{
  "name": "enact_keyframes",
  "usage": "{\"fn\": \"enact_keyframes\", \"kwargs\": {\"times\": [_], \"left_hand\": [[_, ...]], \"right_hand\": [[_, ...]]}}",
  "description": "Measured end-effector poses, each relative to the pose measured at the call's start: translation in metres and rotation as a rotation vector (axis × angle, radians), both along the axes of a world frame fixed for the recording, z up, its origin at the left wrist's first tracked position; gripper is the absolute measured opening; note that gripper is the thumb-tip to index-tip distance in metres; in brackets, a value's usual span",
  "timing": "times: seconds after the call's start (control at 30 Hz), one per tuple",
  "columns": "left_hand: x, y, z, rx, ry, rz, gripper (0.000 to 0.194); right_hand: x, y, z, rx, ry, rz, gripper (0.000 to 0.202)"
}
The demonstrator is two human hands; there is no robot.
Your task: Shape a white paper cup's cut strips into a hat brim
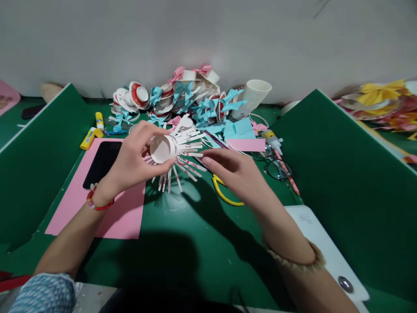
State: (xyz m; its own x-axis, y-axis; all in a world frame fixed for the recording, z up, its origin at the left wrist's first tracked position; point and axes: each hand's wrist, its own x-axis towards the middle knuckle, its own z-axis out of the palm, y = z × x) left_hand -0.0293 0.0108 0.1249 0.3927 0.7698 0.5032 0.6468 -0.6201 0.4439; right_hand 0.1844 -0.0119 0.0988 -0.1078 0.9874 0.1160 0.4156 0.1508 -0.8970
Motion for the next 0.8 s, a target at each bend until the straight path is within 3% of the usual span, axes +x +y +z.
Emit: {"fn": "enact_keyframes", "kwargs": {"times": [0.13,0.27,0.37,0.57,0.8], "left_hand": [[0.006,-0.005,-0.001,0.084,-0.031,-0.001,0.034],[0.012,-0.008,-0.003,0.157,0.006,0.030,0.033],[0.015,-0.010,-0.005,0.170,0.014,0.051,0.034],[0.018,-0.016,-0.007,0.236,-0.007,0.079,0.036],[0.021,-0.023,-0.008,0.333,0.034,0.091,0.040]], "right_hand": [[-0.027,0.007,0.008,-0.249,0.551,-0.018,0.020],[-0.032,0.008,0.001,-0.351,0.744,-0.047,0.018],[-0.030,0.003,0.001,-0.272,0.737,-0.081,0.015],[-0.032,-0.007,0.010,0.015,0.523,-0.174,0.006],[-0.035,-0.016,0.015,0.113,0.376,-0.195,0.003]]}}
